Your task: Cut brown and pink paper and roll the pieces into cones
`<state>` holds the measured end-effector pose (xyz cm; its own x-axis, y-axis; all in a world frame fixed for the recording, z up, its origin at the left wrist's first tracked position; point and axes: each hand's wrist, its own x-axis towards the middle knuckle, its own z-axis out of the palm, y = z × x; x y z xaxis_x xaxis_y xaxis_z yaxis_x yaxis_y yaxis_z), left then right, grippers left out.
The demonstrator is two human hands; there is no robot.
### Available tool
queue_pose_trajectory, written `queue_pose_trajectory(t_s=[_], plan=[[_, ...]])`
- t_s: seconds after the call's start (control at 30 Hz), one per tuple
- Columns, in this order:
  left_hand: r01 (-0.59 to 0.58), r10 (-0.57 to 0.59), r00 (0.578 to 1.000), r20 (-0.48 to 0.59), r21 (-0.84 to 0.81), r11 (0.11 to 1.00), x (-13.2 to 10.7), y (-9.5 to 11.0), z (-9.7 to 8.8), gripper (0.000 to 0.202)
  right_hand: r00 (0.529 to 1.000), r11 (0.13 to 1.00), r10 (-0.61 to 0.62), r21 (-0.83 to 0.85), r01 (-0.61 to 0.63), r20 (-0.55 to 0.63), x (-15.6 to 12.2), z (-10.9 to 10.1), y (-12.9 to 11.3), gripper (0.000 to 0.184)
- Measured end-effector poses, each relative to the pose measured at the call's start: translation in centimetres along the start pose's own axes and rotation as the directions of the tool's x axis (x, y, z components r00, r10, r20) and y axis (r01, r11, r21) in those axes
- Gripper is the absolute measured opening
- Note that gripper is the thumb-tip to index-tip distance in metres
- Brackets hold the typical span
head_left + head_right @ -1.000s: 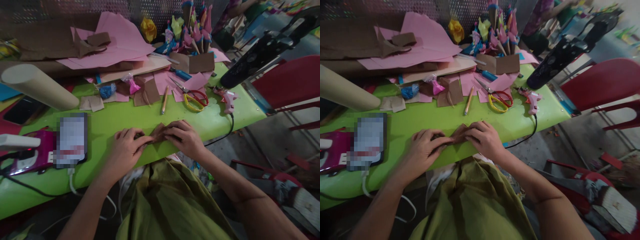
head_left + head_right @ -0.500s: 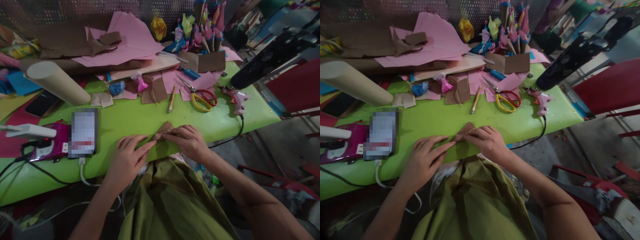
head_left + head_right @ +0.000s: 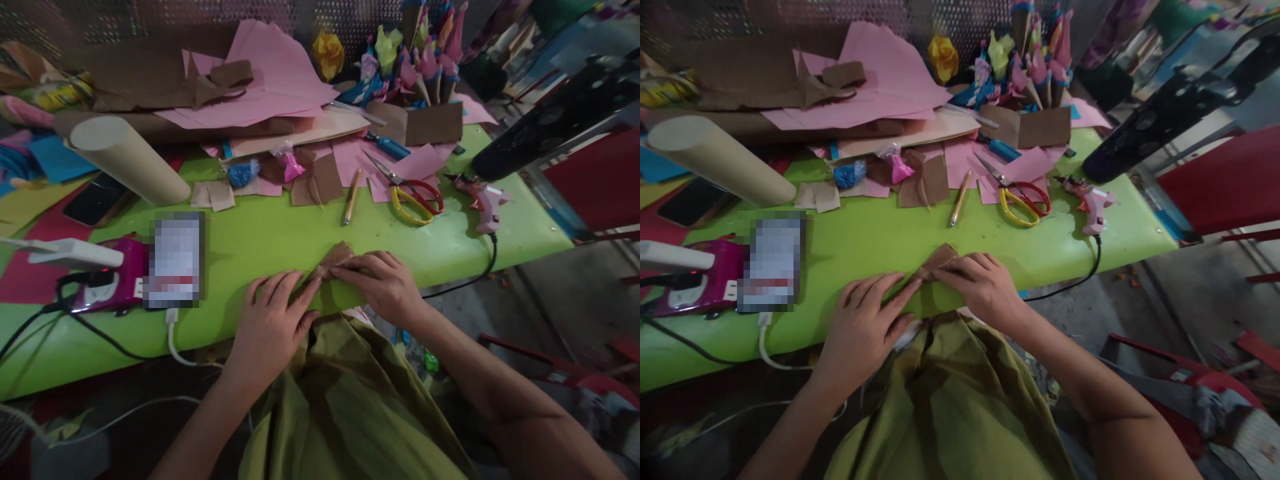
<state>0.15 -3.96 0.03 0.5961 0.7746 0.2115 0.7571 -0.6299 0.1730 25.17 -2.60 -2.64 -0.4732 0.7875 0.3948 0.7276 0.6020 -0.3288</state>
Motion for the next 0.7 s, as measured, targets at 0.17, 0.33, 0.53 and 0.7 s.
queue_pose_trajectory(t_s=[0.17, 0.33, 0.53, 0.7], plan=[[0.002, -0.002, 1.0, -0.001, 0.026, 1.0, 0.05, 0.15, 0.11, 0.042, 1.0, 1.0, -0.001, -0.004, 0.001, 0.001, 0.01, 0.01, 0.0, 0.047], [0.012, -0.011, 1.0, -0.019, 0.025, 1.0, 0.02, 0.09, 0.14, 0.04, 0.999, 0.998, -0.032, -0.055, 0.031, -0.005, 0.2, -0.08, -0.08, 0.045], [-0.018, 0.017, 0.997, -0.071, -0.016, 1.0, -0.47, -0.35, 0.36, 0.038, 0.999, 0.998, -0.045, -0.037, 0.044, -0.024, 0.23, -0.08, -0.02, 0.044], [-0.012, 0.011, 0.998, -0.055, -0.007, 1.0, -0.47, -0.28, 0.17, 0.036, 0.999, 0.999, -0.04, -0.033, 0.039, -0.031, 0.19, -0.03, 0.01, 0.044]])
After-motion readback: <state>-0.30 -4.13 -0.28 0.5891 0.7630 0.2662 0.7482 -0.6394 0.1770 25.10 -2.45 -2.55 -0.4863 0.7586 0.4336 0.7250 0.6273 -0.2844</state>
